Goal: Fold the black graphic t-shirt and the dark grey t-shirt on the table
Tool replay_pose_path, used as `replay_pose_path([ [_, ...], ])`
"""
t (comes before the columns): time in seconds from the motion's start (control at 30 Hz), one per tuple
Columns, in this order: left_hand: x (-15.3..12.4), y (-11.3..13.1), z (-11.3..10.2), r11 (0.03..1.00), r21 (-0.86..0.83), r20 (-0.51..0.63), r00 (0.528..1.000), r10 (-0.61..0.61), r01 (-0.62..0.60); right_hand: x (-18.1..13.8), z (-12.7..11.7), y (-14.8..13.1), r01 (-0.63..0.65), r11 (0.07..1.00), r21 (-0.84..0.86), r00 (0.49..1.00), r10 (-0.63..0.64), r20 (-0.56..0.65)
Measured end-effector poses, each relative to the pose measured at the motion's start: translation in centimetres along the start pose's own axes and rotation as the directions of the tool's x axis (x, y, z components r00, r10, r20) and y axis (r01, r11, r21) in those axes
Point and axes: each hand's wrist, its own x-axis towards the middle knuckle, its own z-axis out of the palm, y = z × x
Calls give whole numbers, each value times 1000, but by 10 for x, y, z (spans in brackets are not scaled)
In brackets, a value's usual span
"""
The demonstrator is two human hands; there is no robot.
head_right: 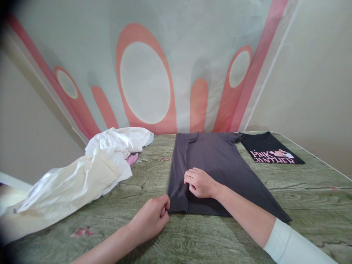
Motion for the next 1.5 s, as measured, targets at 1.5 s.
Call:
replay_pose_path([
  [1.5, 80, -20, -38, 958, 181, -113, 963, 245, -222, 56, 18, 57, -784, 620, -39, 619, 784, 46],
])
